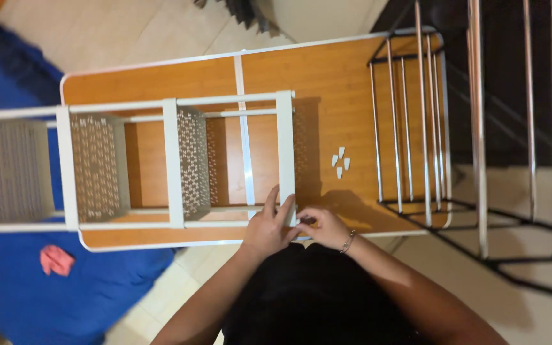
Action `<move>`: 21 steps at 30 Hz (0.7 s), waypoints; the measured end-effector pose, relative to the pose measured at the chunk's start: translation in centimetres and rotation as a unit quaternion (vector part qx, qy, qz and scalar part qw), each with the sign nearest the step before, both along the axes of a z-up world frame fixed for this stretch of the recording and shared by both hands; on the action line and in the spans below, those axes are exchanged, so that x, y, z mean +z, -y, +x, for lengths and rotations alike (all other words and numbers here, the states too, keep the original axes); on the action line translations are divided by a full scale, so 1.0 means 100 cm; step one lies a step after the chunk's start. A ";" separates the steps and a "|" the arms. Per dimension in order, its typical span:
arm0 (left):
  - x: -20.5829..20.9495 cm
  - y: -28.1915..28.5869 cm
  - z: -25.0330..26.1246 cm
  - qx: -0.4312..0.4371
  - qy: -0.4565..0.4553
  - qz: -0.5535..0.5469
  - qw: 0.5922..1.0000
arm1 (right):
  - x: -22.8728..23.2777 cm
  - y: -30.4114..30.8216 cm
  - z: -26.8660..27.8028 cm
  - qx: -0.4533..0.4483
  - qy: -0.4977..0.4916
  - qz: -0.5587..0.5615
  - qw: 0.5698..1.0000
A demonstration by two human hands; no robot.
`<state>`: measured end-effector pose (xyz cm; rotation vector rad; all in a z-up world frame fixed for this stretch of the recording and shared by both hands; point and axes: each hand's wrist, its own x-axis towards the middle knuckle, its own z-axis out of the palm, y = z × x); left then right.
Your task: The person assembles a white plastic shelving unit on a wooden table. They connect vertical and horizontal frame pieces, insert perforated shelf panels, and secure the structure with small white plastic connectors. The person repeatedly adjusts and repositions components to align the frame and shelves.
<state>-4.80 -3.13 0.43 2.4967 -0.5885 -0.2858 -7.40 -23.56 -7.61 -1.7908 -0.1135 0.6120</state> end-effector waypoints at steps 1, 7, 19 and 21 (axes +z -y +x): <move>-0.002 0.003 -0.004 0.013 -0.003 0.011 1.000 | 0.002 0.002 0.002 0.022 0.001 -0.002 1.000; -0.003 0.006 -0.013 0.049 0.020 0.016 0.998 | 0.015 0.014 0.010 0.120 0.060 -0.012 0.991; 0.003 0.011 -0.006 0.060 -0.030 0.044 0.997 | -0.009 0.027 0.021 0.106 0.106 0.063 0.987; -0.003 0.012 -0.006 0.063 -0.011 0.069 0.996 | -0.007 0.026 0.020 0.112 0.099 0.061 0.987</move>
